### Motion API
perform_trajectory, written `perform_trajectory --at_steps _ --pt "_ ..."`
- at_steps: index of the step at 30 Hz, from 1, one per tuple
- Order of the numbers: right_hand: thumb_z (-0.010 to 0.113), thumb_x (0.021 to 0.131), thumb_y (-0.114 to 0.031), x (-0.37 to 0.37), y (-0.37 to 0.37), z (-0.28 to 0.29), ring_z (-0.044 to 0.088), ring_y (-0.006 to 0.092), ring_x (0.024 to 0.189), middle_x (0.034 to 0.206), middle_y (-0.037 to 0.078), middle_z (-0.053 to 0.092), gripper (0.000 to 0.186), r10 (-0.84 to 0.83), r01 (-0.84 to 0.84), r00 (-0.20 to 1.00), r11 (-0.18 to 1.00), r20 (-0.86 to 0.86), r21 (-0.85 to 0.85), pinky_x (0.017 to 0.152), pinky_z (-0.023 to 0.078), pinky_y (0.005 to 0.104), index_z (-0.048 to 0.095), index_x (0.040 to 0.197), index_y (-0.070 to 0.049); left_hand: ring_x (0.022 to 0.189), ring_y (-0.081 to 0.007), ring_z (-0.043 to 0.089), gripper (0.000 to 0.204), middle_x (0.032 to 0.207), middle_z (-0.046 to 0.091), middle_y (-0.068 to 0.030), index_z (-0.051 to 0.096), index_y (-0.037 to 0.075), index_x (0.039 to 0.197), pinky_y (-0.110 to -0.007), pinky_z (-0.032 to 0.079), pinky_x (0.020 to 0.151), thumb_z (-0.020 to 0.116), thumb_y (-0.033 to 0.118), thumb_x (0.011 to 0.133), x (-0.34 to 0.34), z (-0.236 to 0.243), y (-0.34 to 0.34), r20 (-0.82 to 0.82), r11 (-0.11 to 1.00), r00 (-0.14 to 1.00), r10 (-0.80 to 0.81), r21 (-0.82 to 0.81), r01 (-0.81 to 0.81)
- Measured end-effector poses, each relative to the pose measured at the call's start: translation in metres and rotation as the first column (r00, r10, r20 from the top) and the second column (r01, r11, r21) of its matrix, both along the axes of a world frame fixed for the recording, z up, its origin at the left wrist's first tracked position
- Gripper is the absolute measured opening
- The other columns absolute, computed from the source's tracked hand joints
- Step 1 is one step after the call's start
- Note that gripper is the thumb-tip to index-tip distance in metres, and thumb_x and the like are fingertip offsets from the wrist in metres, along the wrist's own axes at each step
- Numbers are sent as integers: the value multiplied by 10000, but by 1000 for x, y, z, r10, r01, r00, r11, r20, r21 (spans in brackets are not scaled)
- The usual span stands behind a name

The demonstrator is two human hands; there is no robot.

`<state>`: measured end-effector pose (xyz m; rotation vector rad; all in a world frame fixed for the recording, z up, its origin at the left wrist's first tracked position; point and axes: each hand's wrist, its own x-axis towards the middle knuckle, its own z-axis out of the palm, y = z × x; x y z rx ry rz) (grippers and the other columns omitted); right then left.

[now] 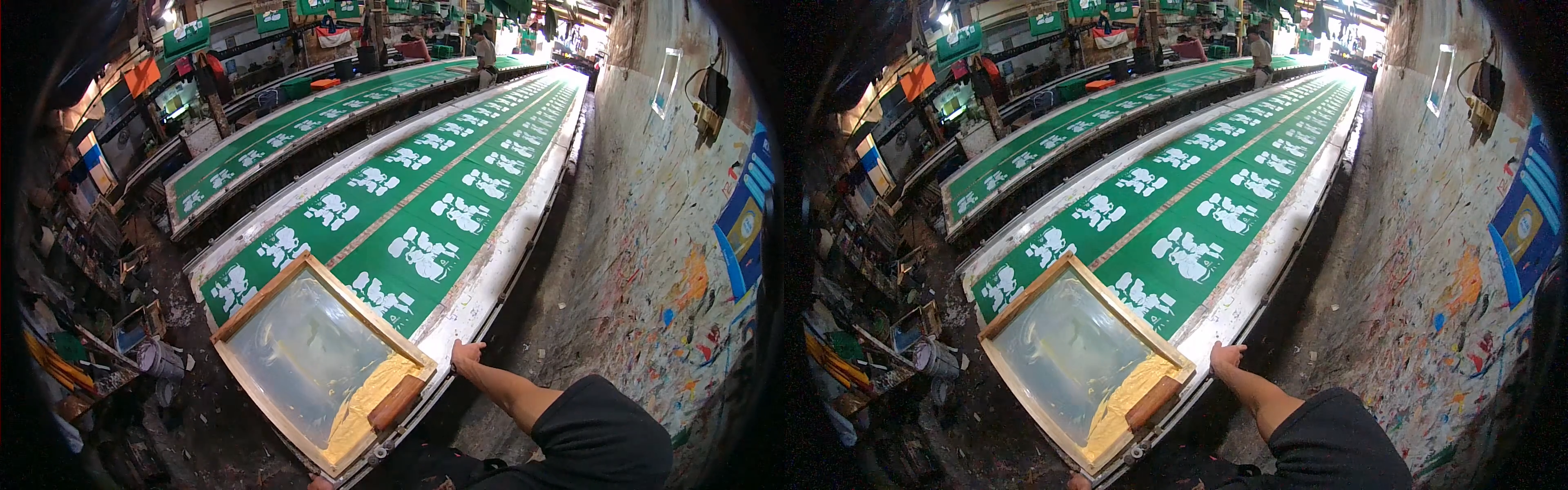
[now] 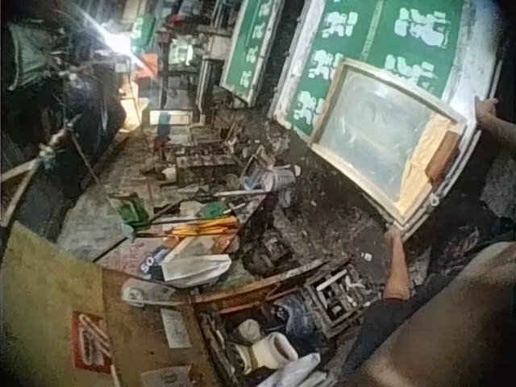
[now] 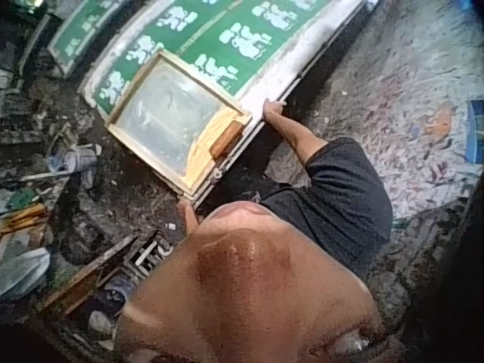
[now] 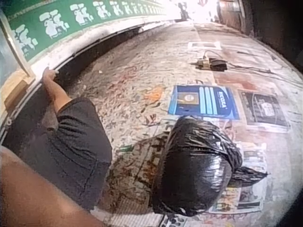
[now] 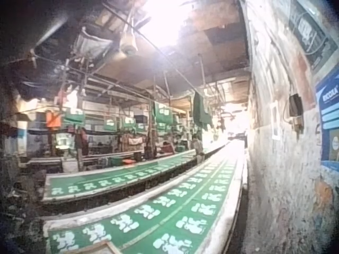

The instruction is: Using a manual screen printing frame and a rubber squeegee to apply paste patterns sequentially on long fabric strips spread across the work table.

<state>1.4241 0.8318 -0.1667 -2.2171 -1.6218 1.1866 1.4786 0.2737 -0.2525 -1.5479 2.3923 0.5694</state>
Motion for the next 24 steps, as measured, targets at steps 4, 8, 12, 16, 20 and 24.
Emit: perform_trajectory --at_steps 4,8,12,16,20,24 --pt "695 816 -360 -2 -2 2 529 421 1221 1336 320 490 997 -1 1 1000 1000 5 9 1052 419 472 100 1496 61 874 -363 678 720 967 712 -201 694 -71 1038 -465 526 707 479 606 916 0 -8 -6 14 997 999 43 57 -44" --pt "696 813 -367 1 0 1 535 428 1211 1331 329 488 990 1 -1 1000 1000 -10 0 1045 423 477 116 1486 68 876 -365 678 721 974 712 -201 692 -71 1049 -463 528 709 476 605 918 0 -14 -11 33 990 996 77 113 -81" --pt "697 812 -364 0 1 -2 535 434 1208 1327 333 490 984 7 -8 1000 1000 8 20 1045 422 484 121 1485 65 878 -366 678 723 981 711 -200 689 -71 1060 -462 529 711 473 604 921 0 -17 -8 55 978 992 116 170 -124" --pt "694 814 -362 -2 -2 4 528 437 1216 1333 331 486 984 7 -7 1000 1000 -2 22 1052 415 487 116 1487 63 949 -341 661 696 1044 699 -185 675 -55 1105 -448 514 769 458 584 939 -2 10 -4 100 957 994 35 283 -62" --pt "685 823 -362 2 0 11 515 436 1233 1358 328 466 980 4 -4 1000 1000 -5 -9 1065 404 484 106 1491 61 1002 -320 646 679 1083 693 -166 672 -39 1127 -442 495 823 453 577 948 -6 9 -6 131 945 989 -69 325 23" --pt "676 832 -363 -1 -6 17 504 434 1248 1384 328 443 973 30 -30 1000 999 -5 -28 1071 397 486 101 1493 60 986 -347 653 720 1057 704 -166 693 -33 1085 -464 490 849 451 626 923 53 -70 -8 278 802 904 -325 -425 419"
